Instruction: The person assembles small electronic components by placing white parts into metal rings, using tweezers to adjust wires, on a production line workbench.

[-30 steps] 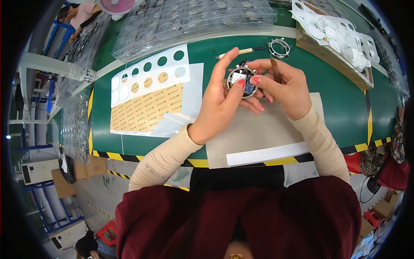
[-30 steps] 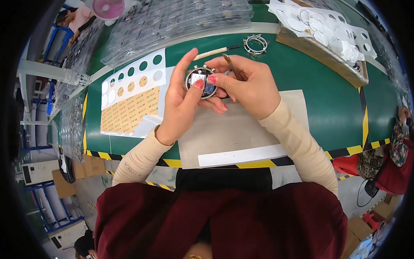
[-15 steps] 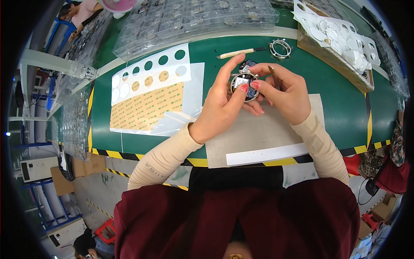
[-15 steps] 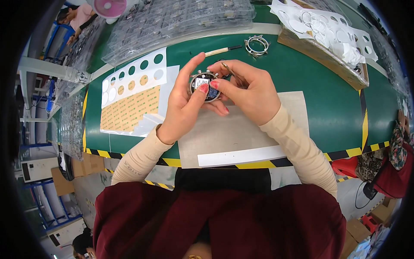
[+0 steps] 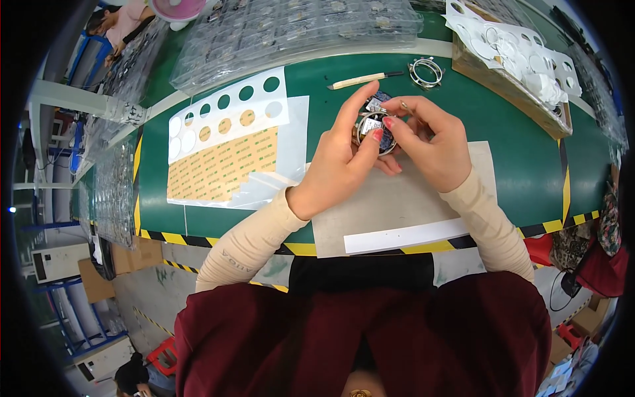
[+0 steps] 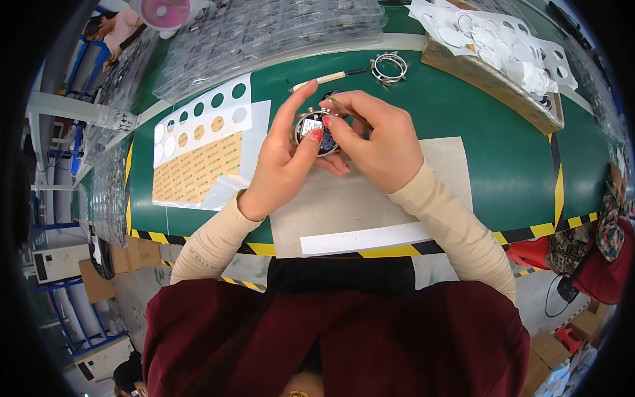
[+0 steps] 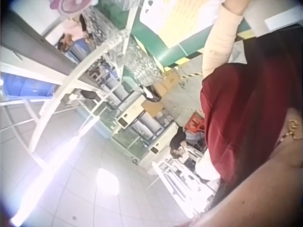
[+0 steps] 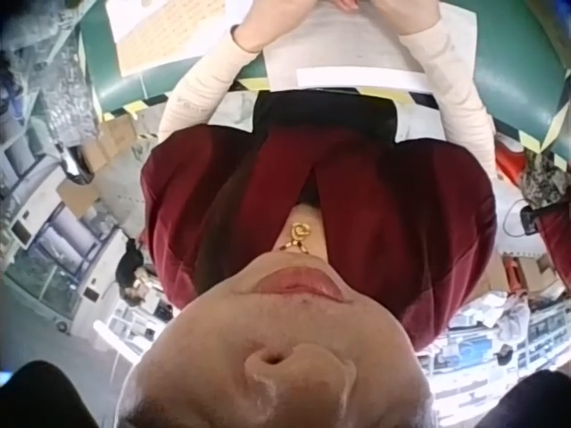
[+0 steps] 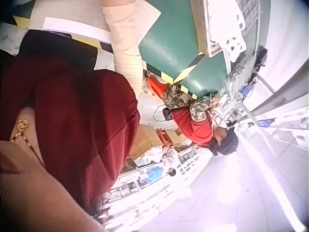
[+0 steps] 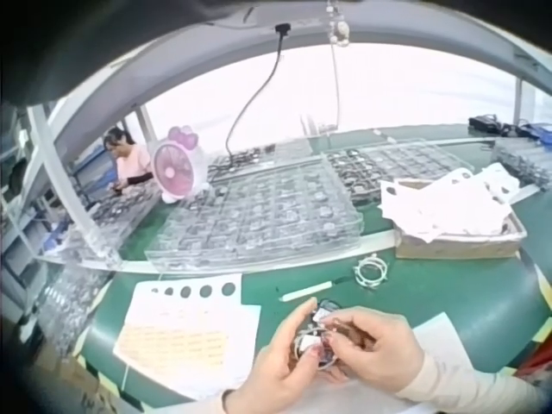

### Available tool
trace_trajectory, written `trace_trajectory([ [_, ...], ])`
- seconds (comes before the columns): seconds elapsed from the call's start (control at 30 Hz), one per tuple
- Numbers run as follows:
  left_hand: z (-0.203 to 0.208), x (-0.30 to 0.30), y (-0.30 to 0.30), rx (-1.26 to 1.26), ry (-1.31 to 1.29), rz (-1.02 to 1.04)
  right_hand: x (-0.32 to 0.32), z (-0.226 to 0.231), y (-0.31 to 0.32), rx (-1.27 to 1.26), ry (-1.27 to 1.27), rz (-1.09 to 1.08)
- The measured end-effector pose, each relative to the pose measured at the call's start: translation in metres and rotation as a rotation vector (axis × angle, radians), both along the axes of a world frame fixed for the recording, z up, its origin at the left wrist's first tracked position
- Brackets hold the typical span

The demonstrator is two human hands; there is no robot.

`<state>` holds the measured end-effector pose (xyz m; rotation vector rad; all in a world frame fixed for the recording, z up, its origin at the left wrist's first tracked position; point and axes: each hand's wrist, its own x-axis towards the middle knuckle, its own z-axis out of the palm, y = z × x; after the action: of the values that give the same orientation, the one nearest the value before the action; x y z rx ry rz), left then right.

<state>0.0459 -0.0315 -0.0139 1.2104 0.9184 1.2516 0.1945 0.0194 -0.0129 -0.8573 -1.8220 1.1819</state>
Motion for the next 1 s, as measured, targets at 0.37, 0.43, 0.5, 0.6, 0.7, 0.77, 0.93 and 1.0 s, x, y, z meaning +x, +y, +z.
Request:
trace_trajectory([
  [0.37, -0.006, 0.001, 0.001, 0.2, 0.365, 0.099, -0.003, -0.004, -0.002, 0.439, -0.141, -0.151],
  [0.43, -0.006, 0.001, 0.0, 0.235, 0.446, 0.129, -0.002, -0.006, 0.0, 0.668, -0.18, -0.159],
  [0.5, -0.002, 0.001, -0.001, 0.208, 0.476, 0.123, -0.003, -0.006, 0.001, 0.695, -0.196, -0.162],
  [0.6, 0.0, 0.001, -0.003, 0.208, 0.562, 0.127, -0.004, -0.003, -0.001, 0.709, -0.23, -0.174],
  [0.7, -0.003, 0.002, -0.002, 0.217, 0.542, 0.142, -0.004, -0.005, -0.001, 0.675, -0.219, -0.18],
  [0.77, -0.006, 0.003, -0.001, 0.203, 0.464, 0.143, -0.004, -0.007, 0.0, 0.657, -0.193, -0.18],
  [0.93, -0.01, 0.001, 0.001, 0.253, 0.435, 0.122, -0.006, -0.007, -0.001, 0.641, -0.165, -0.207],
  [1.0, -0.005, 0.003, 0.002, 0.138, 0.248, 0.105, -0.005, -0.006, 0.0, 0.55, -0.118, -0.19],
])
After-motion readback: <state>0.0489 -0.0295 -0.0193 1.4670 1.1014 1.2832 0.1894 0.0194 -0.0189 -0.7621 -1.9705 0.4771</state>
